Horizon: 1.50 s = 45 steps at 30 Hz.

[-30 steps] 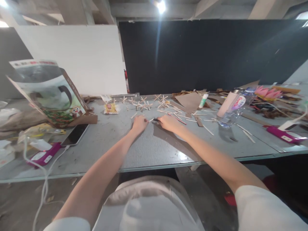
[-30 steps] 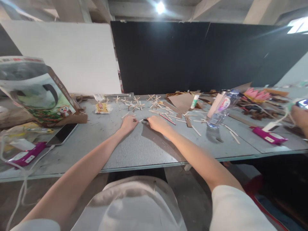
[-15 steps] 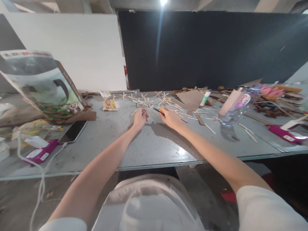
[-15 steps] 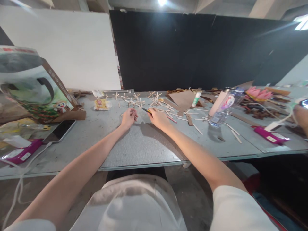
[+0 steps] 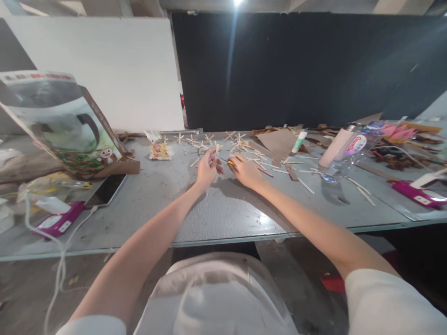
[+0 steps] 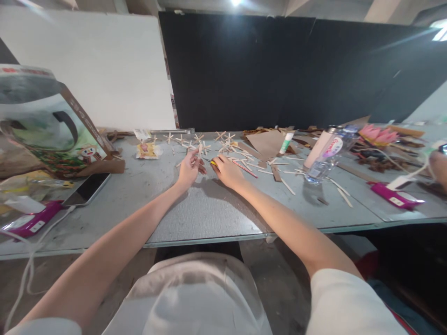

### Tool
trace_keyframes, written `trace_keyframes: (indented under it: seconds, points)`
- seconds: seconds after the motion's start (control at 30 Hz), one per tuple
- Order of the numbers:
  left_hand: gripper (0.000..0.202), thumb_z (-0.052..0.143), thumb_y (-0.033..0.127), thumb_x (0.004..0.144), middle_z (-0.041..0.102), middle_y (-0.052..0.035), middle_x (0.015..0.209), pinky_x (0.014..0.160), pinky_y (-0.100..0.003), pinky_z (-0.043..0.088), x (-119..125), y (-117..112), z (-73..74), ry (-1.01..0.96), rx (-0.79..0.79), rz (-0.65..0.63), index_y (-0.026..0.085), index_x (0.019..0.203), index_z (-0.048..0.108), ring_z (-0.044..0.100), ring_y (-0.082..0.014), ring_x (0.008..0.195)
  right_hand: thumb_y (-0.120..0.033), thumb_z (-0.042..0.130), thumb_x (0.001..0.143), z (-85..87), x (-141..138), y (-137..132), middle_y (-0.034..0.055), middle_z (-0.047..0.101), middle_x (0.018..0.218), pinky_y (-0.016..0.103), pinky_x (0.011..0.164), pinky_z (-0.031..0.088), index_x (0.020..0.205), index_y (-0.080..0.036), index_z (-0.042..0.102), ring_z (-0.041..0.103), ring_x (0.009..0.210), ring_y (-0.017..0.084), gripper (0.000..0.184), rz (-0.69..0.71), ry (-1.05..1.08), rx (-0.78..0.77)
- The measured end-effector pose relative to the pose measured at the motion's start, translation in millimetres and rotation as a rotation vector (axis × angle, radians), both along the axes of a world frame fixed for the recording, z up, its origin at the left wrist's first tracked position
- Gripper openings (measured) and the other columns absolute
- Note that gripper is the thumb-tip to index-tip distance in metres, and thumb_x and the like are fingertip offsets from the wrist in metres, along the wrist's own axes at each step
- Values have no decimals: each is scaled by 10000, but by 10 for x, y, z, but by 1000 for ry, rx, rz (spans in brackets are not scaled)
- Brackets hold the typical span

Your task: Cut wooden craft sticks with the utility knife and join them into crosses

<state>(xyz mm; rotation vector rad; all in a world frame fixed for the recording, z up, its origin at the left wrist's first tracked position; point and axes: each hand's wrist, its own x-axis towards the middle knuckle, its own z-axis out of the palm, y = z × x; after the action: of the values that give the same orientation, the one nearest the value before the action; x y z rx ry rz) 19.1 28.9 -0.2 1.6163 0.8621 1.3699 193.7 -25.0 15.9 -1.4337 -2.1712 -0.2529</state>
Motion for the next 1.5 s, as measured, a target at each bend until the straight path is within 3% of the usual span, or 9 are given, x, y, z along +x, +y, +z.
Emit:
trace_keyframes:
  seconds: [0.4,0.73,1.5]
  points:
    - [350,470,117,1005,634,4,838,549,-219,537,19,-46,-6,-4,5,-40,224,1335,524,639,-82,498,-298,347,1094,-8,13,13,147,619,1183,332,857,478,1222,-169,632,630,1050,260,338,12,-1,14]
    - [333,519,211,1021,667,-15,880,577,-226,539,11,-33,-14,1,1,-53,241,1352,532,641,-80,523,-299,342,1091,-37,31,37,148,619,1185,336,861,475,1220,-162,639,629,1056,261,352,34,3,27]
    - [355,459,73,959,627,16,787,526,-241,514,41,-105,19,-20,-28,-83,196,1277,557,623,-95,467,-272,358,1088,-31,35,32,149,624,1196,321,824,474,1213,-162,636,625,1066,259,324,10,-26,30]
